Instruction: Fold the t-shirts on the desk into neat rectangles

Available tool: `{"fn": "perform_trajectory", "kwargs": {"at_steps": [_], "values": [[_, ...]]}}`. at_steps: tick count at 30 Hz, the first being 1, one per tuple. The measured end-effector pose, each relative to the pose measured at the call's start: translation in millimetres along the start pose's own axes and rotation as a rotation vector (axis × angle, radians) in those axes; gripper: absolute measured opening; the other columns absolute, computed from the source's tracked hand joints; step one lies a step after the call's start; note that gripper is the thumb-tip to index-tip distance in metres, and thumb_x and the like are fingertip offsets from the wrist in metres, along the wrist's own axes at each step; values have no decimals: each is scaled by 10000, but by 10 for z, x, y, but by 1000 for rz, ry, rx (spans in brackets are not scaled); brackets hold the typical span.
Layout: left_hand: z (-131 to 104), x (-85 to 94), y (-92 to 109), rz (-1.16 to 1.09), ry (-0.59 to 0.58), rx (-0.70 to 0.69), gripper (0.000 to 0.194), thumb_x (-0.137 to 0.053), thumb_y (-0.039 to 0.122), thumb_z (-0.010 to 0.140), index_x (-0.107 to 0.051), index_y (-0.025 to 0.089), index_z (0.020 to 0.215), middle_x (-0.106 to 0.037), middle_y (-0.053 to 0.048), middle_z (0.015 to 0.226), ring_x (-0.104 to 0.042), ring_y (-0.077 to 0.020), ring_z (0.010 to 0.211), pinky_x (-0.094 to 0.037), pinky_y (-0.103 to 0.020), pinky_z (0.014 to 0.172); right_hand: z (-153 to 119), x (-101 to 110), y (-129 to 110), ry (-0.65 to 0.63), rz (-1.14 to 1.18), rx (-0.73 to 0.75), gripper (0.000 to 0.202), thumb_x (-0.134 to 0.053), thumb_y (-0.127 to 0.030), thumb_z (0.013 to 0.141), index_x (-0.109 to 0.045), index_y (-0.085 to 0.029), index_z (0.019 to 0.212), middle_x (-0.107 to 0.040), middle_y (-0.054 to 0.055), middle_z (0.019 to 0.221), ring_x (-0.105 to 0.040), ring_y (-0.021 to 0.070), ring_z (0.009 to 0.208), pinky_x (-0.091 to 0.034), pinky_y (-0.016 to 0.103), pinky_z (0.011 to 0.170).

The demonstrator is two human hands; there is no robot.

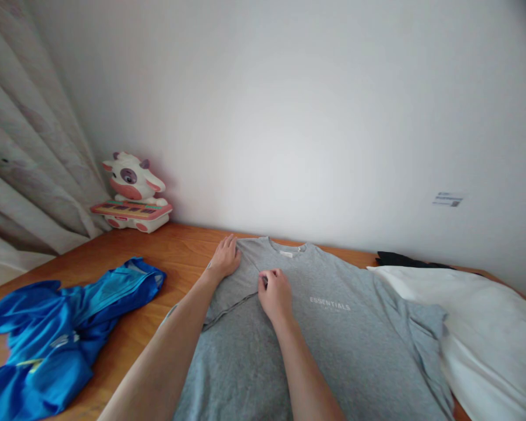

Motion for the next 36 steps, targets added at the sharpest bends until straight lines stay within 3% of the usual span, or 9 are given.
{"fn": "perform_trajectory", "kwargs": {"at_steps": [3,7,10,16,20,24,30,33,36], "values": [[-78,19,10,16,22,-9,541,-371,242,979,-432,81,1491,-444,-181,1581,-374,-262,1490,-279,-401,1225,7,9,9,11,-17,-25,209,-588,-201,932,-715,-206,1097,-695,94,1075,-652,230,997,-446,303,877],[-142,-80,13,37,-25,-13,613,-393,410,1002,-448,22,1472,-403,-233,1591,-331,-316,1510,-263,-433,1230,1,44,22,16,-43,-64,165,-604,-273,939,-710,-177,1021,-708,122,1015,-659,255,982,-451,324,866],[-128,-116,13,45,-38,-5,654,-375,451,1009,-438,-9,1471,-360,-276,1596,-321,-357,1508,-272,-487,1217,2,63,8,-5,-47,-66,115,-621,-276,931,-707,-202,952,-727,97,977,-676,240,952,-450,307,831],[-203,112,114,37,28,-54,487,-386,286,998,-547,49,1392,-454,-229,1560,-411,-330,1462,-317,-486,1204,28,59,-5,-28,-38,-86,171,-548,-261,985,-636,-212,1123,-768,49,959,-715,192,888,-435,266,732],[-552,285,241,20,66,-143,408,-420,196,970,-627,151,1319,-572,-131,1481,-524,-253,1369,-376,-399,1185,38,19,15,-45,-44,-74,154,-579,-231,960,-636,-225,1103,-766,45,937,-715,190,862,-422,265,719],[-985,300,272,-87,18,-244,413,-376,234,1009,-643,168,1316,-629,-109,1425,-584,-225,1310,-443,-378,1145,34,1,33,-28,-41,-53,159,-565,-193,946,-652,-217,1078,-747,68,984,-695,201,921,-430,275,767],[-1372,282,45,-94,-56,-322,522,-355,406,1050,-510,151,1479,-455,-163,1574,-422,-308,1464,-360,-534,1200,16,21,57,11,-41,-22,155,-569,-207,930,-682,-218,1035,-703,91,1011,-656,219,945,-440,293,812],[-1516,343,-39,-53,-50,-367,587,-358,519,1047,-441,202,1534,-417,-142,1600,-382,-315,1485,-336,-543,1208,12,19,72,14,-39,-17,150,-578,-221,936,-686,-218,1040,-695,84,1005,-649,212,944,-442,288,819],[-1646,399,-69,-1,-90,-437,604,-332,533,1055,-322,253,1590,-333,-106,1644,-313,-295,1519,-288,-534,1229,10,14,89,7,-41,-21,146,-585,-239,948,-685,-208,1050,-694,86,1015,-649,209,948,-443,283,819]]}}
Point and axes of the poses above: each hand's wrist, its own z-axis towards the middle knuckle, its own x-axis out of the back of the hand, y = z × x, the point moved 4 cm from there along z, towards the middle knuckle
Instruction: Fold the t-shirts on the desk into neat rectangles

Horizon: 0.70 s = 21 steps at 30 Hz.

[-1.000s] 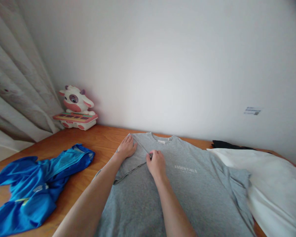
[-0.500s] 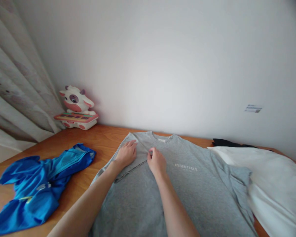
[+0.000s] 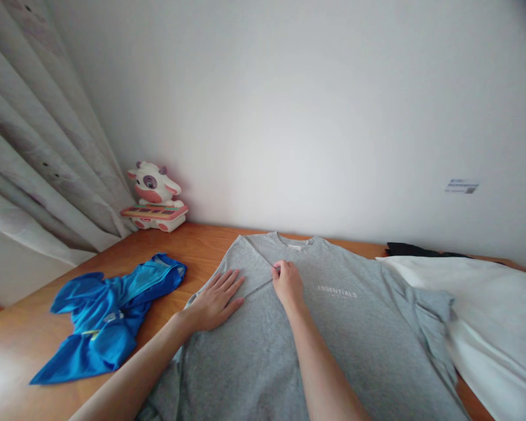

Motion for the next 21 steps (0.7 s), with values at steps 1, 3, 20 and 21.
{"fn": "perform_trajectory", "kwargs": {"at_steps": [1,3,20,21], "values": [[-33,12,8,14,-15,-15,601,-323,522,1061,-290,259,1600,-307,-103,1654,-293,-292,1527,-273,-534,1234,0,-1,5,-3,-1,-1,146,-587,-244,952,-685,-206,1052,-695,85,1017,-650,208,947,-443,282,817],[-79,30,20,36,-36,-32,591,-309,494,1071,-249,262,1611,-283,-107,1661,-274,-288,1533,-263,-532,1236,2,-4,11,-6,-4,-2,142,-592,-249,954,-687,-205,1050,-696,82,1012,-650,207,944,-441,279,812],[177,-17,119,-74,30,235,550,-363,484,1052,-486,196,1503,-406,-142,1606,-324,-320,1511,-278,-574,1224,-39,-10,-93,39,-80,42,287,-613,-377,947,-654,-186,1158,-664,127,1130,-604,268,1067,-401,348,859],[167,-13,128,-86,40,236,555,-370,502,1046,-496,203,1496,-413,-132,1603,-322,-314,1513,-267,-571,1230,-49,-4,-101,39,-97,48,313,-625,-409,939,-656,-189,1159,-659,132,1145,-593,283,1092,-396,364,869]]}}
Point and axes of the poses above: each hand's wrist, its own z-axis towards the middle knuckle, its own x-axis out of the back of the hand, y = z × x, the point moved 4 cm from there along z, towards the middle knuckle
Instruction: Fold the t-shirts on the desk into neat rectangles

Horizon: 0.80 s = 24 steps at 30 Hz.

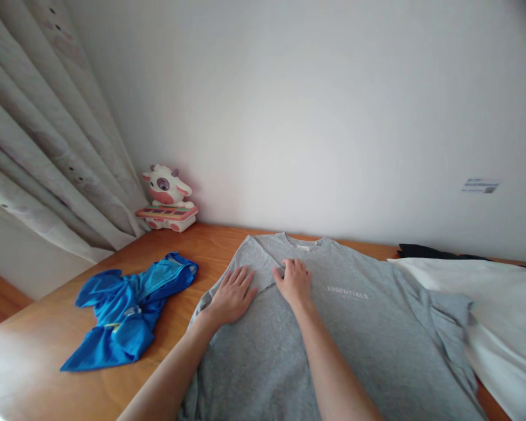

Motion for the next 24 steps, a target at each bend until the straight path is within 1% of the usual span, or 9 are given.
{"fn": "perform_trajectory", "kwargs": {"at_steps": [2,5,8,11,14,18,20,22,24], "values": [[-26,38,-19,-75,27,14,538,-349,510,1046,-562,214,1442,-464,-104,1578,-383,-272,1489,-297,-509,1235,-16,11,-11,-12,-34,10,340,-632,-442,932,-659,-191,1159,-655,135,1163,-582,298,1116,-388,385,882],[-46,118,-140,-250,112,99,519,-286,459,1055,-638,219,1352,-557,-62,1512,-516,-202,1400,-394,-390,1197,-25,28,-11,-33,-54,5,278,-596,-390,961,-661,-206,1159,-655,123,1173,-582,284,1118,-381,379,880],[-38,129,-284,-320,180,192,482,-294,367,1028,-633,233,1343,-625,-35,1443,-583,-197,1336,-447,-384,1163,-23,41,4,-33,-58,-12,210,-557,-301,980,-666,-221,1141,-656,113,1164,-584,269,1103,-381,367,861],[-24,85,-331,-293,195,201,467,-315,290,997,-631,251,1338,-662,-15,1398,-603,-198,1312,-462,-393,1151,-22,44,14,-29,-66,-21,193,-563,-275,974,-669,-228,1127,-653,110,1163,-583,265,1099,-382,361,851],[-19,39,-280,-210,151,148,432,-368,298,996,-642,249,1325,-634,-30,1434,-585,-205,1332,-457,-399,1153,-24,46,14,-23,-67,-23,190,-571,-271,967,-672,-238,1125,-656,103,1157,-583,258,1093,-384,355,843],[-22,29,-170,-67,79,41,420,-405,367,1025,-650,212,1329,-588,-84,1482,-530,-229,1386,-398,-419,1194,-25,49,16,-13,-59,-30,175,-579,-273,959,-686,-239,1093,-665,100,1136,-588,255,1071,-384,350,829],[-31,62,-140,-34,68,25,437,-432,421,1031,-639,205,1349,-571,-103,1495,-513,-249,1399,-384,-429,1200,-24,50,21,-8,-52,-33,165,-580,-268,958,-695,-238,1073,-666,99,1130,-589,258,1066,-383,351,826],[-45,125,-108,-38,65,-4,436,-460,448,1029,-637,222,1357,-580,-103,1484,-534,-257,1376,-404,-431,1184,-24,52,24,-2,-44,-31,163,-575,-268,963,-699,-234,1064,-665,99,1124,-588,258,1065,-379,352,830],[-63,205,-52,-69,58,-88,395,-474,443,1030,-662,260,1326,-612,-81,1444,-583,-244,1314,-450,-414,1144,-26,59,16,7,-36,-20,173,-588,-311,966,-696,-233,1075,-661,96,1133,-582,258,1081,-375,355,853]]}}
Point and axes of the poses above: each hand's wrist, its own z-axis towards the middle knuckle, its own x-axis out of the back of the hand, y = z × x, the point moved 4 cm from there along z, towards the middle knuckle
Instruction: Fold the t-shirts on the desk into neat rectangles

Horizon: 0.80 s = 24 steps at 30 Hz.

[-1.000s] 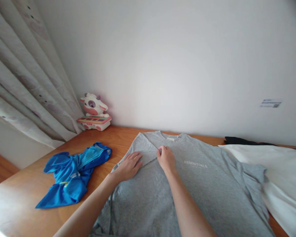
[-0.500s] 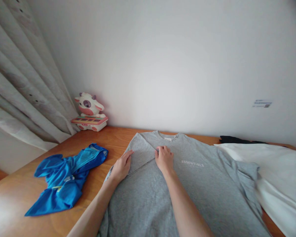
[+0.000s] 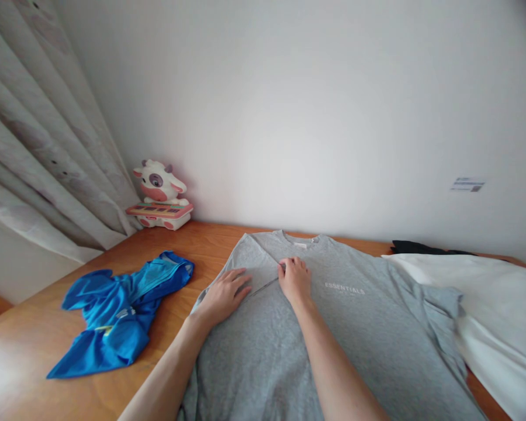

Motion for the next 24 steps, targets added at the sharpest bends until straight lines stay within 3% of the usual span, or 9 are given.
{"fn": "perform_trajectory", "kwargs": {"at_steps": [6,8,12,17,24], "values": [[-40,179,167,-20,-1,-238,312,-485,397,1035,-761,315,1156,-682,-61,1265,-636,-231,1147,-528,-383,1007,-38,-11,-133,-9,140,288,410,-657,-583,902,-681,-239,1125,-647,82,1179,-578,246,1134,-364,378,961],[-53,197,187,-2,2,-259,306,-498,404,1030,-772,313,1131,-694,-63,1167,-640,-223,1074,-536,-368,954,-41,-50,-119,-51,160,292,467,-676,-630,869,-684,-239,1125,-644,86,1184,-579,258,1146,-374,386,961],[-71,198,214,51,-38,-262,333,-479,422,1035,-779,296,1110,-671,-54,940,-638,-195,901,-529,-311,815,-31,-92,-72,-74,169,253,493,-694,-639,850,-685,-232,1129,-641,94,1186,-583,277,1146,-386,403,962],[-81,169,236,79,-165,-227,346,-440,397,1047,-734,272,1180,-670,-22,804,-659,-168,743,-476,-252,683,-60,-82,-177,-103,241,442,409,-713,-578,866,-692,-249,1107,-650,82,1190,-587,256,1153,-373,422,1007],[-100,208,212,-10,-233,-143,381,-429,433,1036,-764,300,1158,-729,-30,819,-684,-171,737,-437,-245,664,-16,-89,1,-165,222,288,386,-700,-529,883,-674,-249,1148,-648,87,1213,-585,267,1184,-392,417,987]]}}
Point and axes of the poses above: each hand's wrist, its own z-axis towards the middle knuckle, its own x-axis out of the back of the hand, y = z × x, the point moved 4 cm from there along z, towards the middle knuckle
